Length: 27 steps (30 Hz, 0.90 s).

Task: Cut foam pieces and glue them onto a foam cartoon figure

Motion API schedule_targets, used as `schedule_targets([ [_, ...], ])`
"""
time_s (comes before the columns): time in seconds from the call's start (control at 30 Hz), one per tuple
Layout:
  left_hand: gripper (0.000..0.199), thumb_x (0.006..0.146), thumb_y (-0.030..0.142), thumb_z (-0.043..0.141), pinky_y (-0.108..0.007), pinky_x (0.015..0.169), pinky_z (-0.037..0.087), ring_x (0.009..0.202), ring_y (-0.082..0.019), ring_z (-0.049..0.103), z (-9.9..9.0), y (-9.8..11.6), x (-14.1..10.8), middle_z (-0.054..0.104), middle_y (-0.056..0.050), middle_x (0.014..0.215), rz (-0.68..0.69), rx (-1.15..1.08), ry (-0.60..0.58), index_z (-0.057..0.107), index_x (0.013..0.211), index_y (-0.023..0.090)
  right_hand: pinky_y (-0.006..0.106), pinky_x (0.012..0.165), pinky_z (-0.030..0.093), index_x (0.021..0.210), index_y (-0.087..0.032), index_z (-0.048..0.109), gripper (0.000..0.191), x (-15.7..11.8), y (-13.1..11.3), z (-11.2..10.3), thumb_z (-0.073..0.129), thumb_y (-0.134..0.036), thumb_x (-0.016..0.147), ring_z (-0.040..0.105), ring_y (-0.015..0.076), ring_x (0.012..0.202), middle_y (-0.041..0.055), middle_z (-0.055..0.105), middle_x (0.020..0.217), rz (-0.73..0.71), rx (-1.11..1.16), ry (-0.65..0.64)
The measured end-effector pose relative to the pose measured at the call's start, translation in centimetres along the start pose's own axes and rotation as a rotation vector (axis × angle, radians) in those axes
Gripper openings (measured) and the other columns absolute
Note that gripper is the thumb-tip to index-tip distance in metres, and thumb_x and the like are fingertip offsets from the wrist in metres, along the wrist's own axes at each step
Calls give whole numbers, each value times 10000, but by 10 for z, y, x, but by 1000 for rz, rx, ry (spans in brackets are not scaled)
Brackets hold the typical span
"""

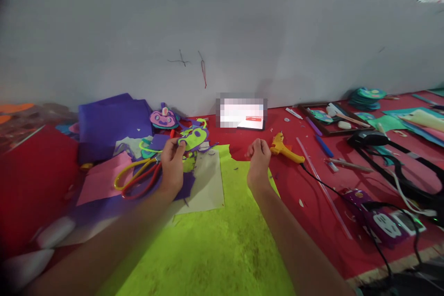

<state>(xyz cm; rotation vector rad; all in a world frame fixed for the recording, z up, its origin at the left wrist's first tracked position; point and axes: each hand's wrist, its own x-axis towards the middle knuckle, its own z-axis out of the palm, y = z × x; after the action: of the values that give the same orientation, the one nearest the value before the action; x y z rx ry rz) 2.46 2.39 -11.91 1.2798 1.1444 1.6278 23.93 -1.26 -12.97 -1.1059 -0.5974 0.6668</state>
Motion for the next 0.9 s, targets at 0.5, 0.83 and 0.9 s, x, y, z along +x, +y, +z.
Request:
schedule_targets([
  [0.5,269,925,468,652,-264,602,373,649,-140,436,2,5,-5,459,28,730,11,87,-133,578,864,216,330,765,499,1185,-255,604,348,-10,-6,7,683,-306,849,621,187,803,23,657,900,-188,-365,-209],
  [0.83,168,970,371,599,-269,723,429,766,-157,556,2,8,-12,600,6,812,108,213,-388,619,918,213,318,767,515,1045,-232,692,321,-22,-10,18,709,-505,875,662,212,869,70,715,971,-67,-261,-511],
  [0.9,154,974,358,588,-266,728,433,778,-156,569,2,9,-12,621,4,833,131,231,-427,623,936,213,303,706,496,945,-219,695,297,-23,-9,19,721,-503,863,624,196,777,45,681,867,-75,-288,-534],
])
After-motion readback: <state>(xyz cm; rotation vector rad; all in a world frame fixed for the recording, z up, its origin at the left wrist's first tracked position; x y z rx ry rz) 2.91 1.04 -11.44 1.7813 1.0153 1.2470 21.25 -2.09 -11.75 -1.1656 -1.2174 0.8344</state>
